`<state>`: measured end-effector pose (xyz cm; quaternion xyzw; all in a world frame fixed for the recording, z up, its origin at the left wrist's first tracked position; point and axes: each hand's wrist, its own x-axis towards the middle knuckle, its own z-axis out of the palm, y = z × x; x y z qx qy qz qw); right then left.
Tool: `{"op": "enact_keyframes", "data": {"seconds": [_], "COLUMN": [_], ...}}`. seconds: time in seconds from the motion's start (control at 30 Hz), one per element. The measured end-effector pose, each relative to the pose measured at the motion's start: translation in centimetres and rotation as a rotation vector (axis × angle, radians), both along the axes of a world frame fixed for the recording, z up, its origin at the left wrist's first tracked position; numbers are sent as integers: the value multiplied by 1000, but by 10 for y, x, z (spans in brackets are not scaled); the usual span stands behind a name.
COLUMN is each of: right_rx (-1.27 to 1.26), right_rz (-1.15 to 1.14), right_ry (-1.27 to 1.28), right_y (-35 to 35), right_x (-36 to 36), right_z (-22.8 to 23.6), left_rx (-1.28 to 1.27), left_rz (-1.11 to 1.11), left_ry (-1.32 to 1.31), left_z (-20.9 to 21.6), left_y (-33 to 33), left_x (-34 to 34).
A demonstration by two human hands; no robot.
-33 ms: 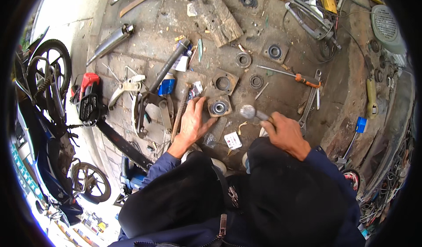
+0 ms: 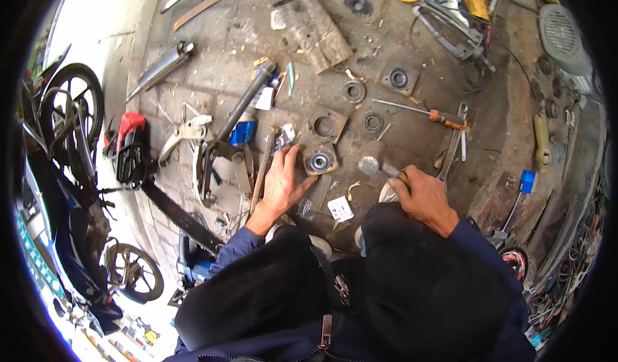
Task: The person sits on the floor and assembles small mechanical components, including bearings and metal housings. They use a hammer to press-fit parts and handle several small pieces one at a time.
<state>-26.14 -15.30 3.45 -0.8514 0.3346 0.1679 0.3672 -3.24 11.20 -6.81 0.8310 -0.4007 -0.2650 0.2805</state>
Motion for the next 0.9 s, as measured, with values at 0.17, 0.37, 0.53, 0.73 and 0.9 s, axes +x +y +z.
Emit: {"op": "enact_keyframes", "data": {"seconds": [0.17, 0.37, 0.53, 0.73, 0.9], "right_rx": [-287, -359, -321, -283, -334], "right_rz": [-97, -130, 41, -14, 48], "right_ry": [144, 170, 324, 164, -66], "right_y": [-31, -29, -32, -66, -90], "right_x": [-64, -99, -94, -37, 22], "right_z": [-7, -39, -39, -23, -14], "left_rx": [50, 19, -38, -13, -22], "left_rz": [-74, -87, -42, -16, -69], "left_ry": [-69, -70, -105, -114, -137], "left_z": [-1, -6, -7, -6, -4], "left_y": [-6, -2, 5, 6, 1], "left_x": [0, 1, -4, -5, -2]}}
